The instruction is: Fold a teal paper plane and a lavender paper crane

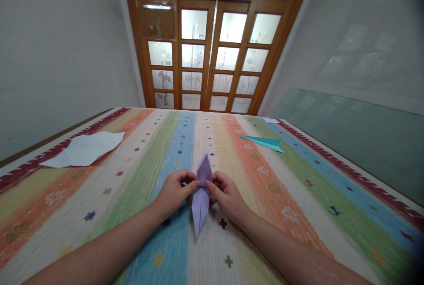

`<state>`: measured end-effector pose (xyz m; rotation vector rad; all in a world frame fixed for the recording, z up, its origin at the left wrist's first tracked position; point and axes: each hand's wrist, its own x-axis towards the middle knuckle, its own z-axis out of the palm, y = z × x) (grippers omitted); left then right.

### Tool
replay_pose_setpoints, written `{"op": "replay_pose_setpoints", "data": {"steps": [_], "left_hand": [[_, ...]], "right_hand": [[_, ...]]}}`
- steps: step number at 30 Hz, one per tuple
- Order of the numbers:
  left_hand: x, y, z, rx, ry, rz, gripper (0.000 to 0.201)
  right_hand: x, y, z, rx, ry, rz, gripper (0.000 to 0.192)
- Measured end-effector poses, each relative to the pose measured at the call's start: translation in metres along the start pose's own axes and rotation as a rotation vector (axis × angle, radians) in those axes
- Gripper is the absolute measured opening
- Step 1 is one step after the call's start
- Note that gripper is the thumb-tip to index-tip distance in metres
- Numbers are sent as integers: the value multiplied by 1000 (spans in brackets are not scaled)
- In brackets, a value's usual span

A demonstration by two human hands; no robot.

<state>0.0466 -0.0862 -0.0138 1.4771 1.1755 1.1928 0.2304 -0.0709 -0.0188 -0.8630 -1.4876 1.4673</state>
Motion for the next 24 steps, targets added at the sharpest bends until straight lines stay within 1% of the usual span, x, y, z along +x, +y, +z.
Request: {"op": "replay_pose_setpoints", "data": {"steps": [8, 11, 14, 18, 21, 24], "left_hand": [[1, 0, 3, 4, 32, -11, 26], [0, 1, 3, 26, 46, 9, 27], [-1, 1, 3, 34, 34, 29, 26], [0, -1, 4, -80, 27, 30, 24], [1, -3, 5, -157, 24, -3, 28], [0, -3, 5, -162, 34, -10, 37]], "right_hand": [[-1, 3, -1, -103, -1, -69, 32], [-1, 2, -2, -120, 27, -64, 33], [-2, 1, -1, -118, 60, -61, 34], [-3, 0, 0, -94, 72, -57, 31], [-2, 1, 1, -66, 62, -47, 30], [-1, 1, 2, -15, 42, -33, 30]]}}
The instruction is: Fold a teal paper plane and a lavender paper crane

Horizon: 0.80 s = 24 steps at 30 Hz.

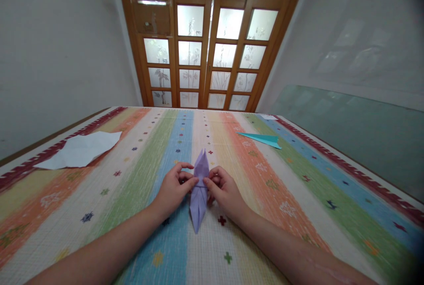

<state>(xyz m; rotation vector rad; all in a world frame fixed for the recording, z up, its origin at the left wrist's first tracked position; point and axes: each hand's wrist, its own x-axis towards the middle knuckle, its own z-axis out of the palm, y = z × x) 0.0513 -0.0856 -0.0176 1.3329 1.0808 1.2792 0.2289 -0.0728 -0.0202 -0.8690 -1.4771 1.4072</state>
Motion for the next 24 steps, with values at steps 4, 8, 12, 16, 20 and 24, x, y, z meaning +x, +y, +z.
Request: {"op": "replay_pose_setpoints", "data": {"steps": [4, 8, 12, 16, 20, 24], "left_hand": [[0, 3, 0, 18, 20, 2, 46], [2, 6, -2, 23, 39, -3, 47], [6, 3, -4, 22, 48, -57, 47], [6, 1, -5, 5, 20, -110, 32], [3, 2, -3, 60, -12, -72, 29], [3, 2, -3, 83, -35, -73, 30]], "right_hand": [[1, -1, -1, 71, -19, 23, 41], [3, -4, -3, 118, -68, 74, 82], [5, -6, -3, 103, -142, 133, 71], [6, -5, -3, 51, -177, 146, 40], [6, -1, -4, -21, -146, 131, 43], [6, 0, -5, -67, -128, 129, 47]]}}
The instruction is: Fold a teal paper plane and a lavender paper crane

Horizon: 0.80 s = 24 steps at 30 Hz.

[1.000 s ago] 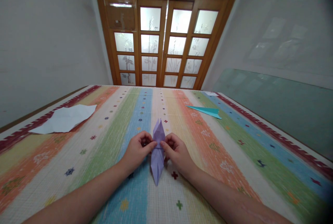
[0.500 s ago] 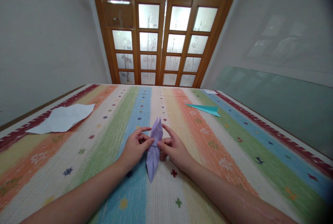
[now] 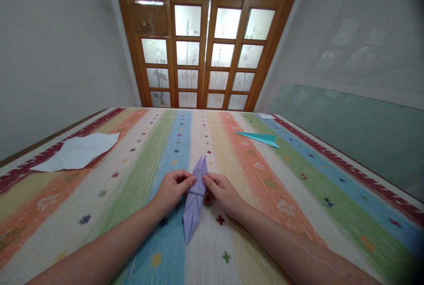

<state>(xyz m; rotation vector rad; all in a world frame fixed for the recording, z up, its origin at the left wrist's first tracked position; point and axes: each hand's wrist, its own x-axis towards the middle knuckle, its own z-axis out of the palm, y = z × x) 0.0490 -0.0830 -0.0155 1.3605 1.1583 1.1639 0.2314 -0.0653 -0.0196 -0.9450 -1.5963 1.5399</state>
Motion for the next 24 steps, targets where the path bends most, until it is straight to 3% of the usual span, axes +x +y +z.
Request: {"op": "replay_pose_setpoints", "data": {"steps": [5, 7, 11, 15, 19, 24], "left_hand": [[1, -2, 0, 47, -8, 13, 32], [0, 0, 0, 110, 43, 73, 27], [-7, 9, -1, 461, 180, 278, 20], [-15, 15, 0, 699, 82, 432, 10], [-20, 17, 4, 778, -29, 494, 8], [-23, 18, 8, 750, -70, 516, 14]], "right_hand": [[-1, -2, 2, 10, 8, -19, 46], [-1, -2, 2, 12, 21, -28, 46], [-1, 0, 2, 2, 68, -48, 45], [-2, 0, 2, -29, 106, -114, 43], [-3, -2, 1, -78, 108, -176, 43], [-6, -4, 3, -153, 120, -223, 42]]}}
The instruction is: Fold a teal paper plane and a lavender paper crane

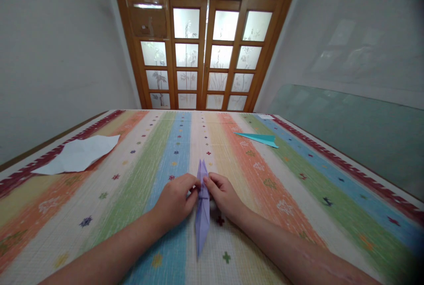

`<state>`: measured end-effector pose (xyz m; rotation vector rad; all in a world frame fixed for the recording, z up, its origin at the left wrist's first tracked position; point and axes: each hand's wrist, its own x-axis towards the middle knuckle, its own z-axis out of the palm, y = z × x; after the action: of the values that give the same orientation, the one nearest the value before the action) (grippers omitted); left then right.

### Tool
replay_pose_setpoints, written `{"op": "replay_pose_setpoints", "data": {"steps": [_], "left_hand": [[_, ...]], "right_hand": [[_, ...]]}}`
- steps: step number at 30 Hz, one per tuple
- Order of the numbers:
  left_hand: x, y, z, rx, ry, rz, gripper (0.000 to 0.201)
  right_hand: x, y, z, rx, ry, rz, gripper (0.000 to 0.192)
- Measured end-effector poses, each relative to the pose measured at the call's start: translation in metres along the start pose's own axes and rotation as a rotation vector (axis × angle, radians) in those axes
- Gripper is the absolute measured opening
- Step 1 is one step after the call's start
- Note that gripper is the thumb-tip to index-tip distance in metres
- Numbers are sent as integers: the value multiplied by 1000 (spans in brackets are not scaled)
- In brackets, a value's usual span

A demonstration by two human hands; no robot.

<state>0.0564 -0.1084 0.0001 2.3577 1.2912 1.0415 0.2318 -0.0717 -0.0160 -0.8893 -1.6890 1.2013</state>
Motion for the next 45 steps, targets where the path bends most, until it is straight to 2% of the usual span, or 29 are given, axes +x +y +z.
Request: {"op": "replay_pose_setpoints", "data": {"steps": [3, 5, 8, 11, 16, 20, 22, 28, 32, 38, 45], "left_hand": [[1, 2, -1, -92, 1, -33, 20], [2, 2, -2, -199, -3, -105, 19], [5, -2, -2, -504, 13, -261, 18], [8, -9, 1, -833, 59, -399, 32], [11, -14, 4, -993, 97, -578, 64], [12, -13, 3, -1090, 101, -589, 67], [12, -14, 4, -1098, 80, -577, 64], [10, -20, 6, -879, 28, -564, 55], [10, -22, 6, -826, 29, -526, 50], [12, -22, 0, -794, 35, -495, 22], [10, -29, -2, -724, -1, -387, 22]], "right_hand": [[-2, -1, 0, 3, -27, 11, 38], [-4, -2, -1, -13, -32, -23, 37], [-5, -6, -3, -157, 0, -163, 30], [-6, -10, -5, -350, 3, -297, 17], [-7, -9, -6, -454, -38, -363, 33], [-7, -6, -4, -449, -52, -329, 44], [-6, -5, -3, -432, -42, -322, 42], [-2, -5, -5, -372, 30, -239, 25], [-1, -5, -6, -308, 53, -179, 19], [0, -1, -11, -229, 99, -141, 17], [2, 6, -10, -70, 73, -45, 19]]}}
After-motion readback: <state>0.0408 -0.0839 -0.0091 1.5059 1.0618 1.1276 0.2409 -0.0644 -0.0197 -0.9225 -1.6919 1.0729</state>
